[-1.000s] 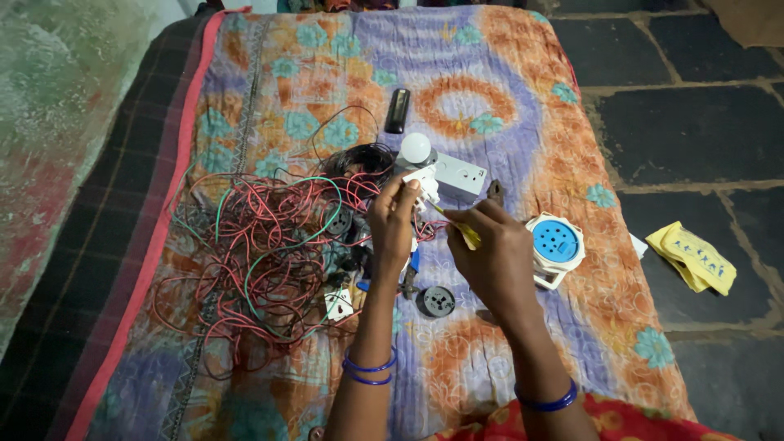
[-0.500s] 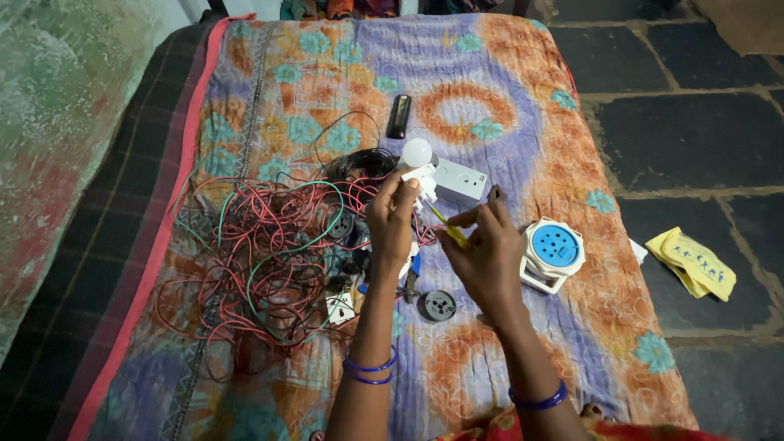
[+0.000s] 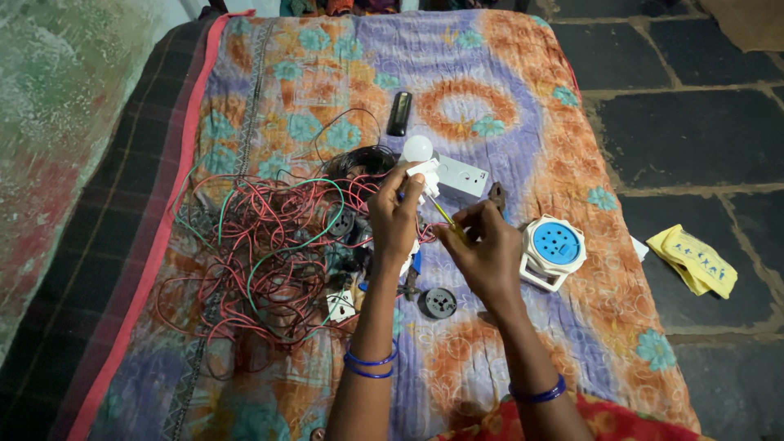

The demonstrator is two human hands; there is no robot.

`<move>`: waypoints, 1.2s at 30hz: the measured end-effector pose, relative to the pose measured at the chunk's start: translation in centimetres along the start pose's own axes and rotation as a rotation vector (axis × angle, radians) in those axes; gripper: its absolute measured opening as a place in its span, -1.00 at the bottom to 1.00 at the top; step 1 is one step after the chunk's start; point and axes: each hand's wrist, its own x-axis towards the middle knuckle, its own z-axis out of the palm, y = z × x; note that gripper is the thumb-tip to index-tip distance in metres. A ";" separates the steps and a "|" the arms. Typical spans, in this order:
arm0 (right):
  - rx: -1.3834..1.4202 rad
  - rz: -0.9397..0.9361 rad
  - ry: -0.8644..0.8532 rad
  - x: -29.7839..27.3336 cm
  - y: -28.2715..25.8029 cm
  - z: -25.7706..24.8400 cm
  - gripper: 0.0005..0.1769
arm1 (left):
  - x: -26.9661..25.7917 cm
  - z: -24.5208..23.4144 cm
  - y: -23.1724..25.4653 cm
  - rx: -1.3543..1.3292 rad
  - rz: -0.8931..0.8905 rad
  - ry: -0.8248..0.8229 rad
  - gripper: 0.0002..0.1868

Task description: The person sits on the floor and uses a screwdriver to assemble electrical components, including a switchboard, a socket, and a multi-plug adapter. They connect wires to the terminals and tighten screws to secure the connections.

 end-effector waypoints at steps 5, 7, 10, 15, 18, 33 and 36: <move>0.062 0.111 -0.033 -0.2 0.3 0.0 -0.77 | 0.2 -0.1 -0.3 0.013 0.070 -0.014 -0.67; 0.074 0.130 -0.046 -0.1 0.4 0.0 -0.79 | 0.1 -0.1 -0.4 0.023 0.069 -0.018 -0.67; 0.055 0.148 -0.059 0.0 0.4 0.1 -0.79 | 0.1 -0.3 -0.2 0.047 0.009 -0.016 -0.65; 0.113 0.211 -0.081 -0.3 0.4 0.4 -0.80 | 0.1 -0.3 -0.4 0.051 0.018 -0.028 -0.64; 0.151 0.231 -0.079 -0.2 0.3 0.5 -0.80 | 0.2 -0.3 -0.7 0.116 0.080 -0.021 -0.66; 0.008 -0.021 -0.026 -1.0 0.9 1.3 -0.82 | 0.3 -0.2 -3.5 0.161 0.038 0.072 -0.69; 0.226 0.255 -0.122 -0.8 2.2 1.6 -0.77 | 0.4 -0.3 -3.2 0.194 0.086 0.073 -0.69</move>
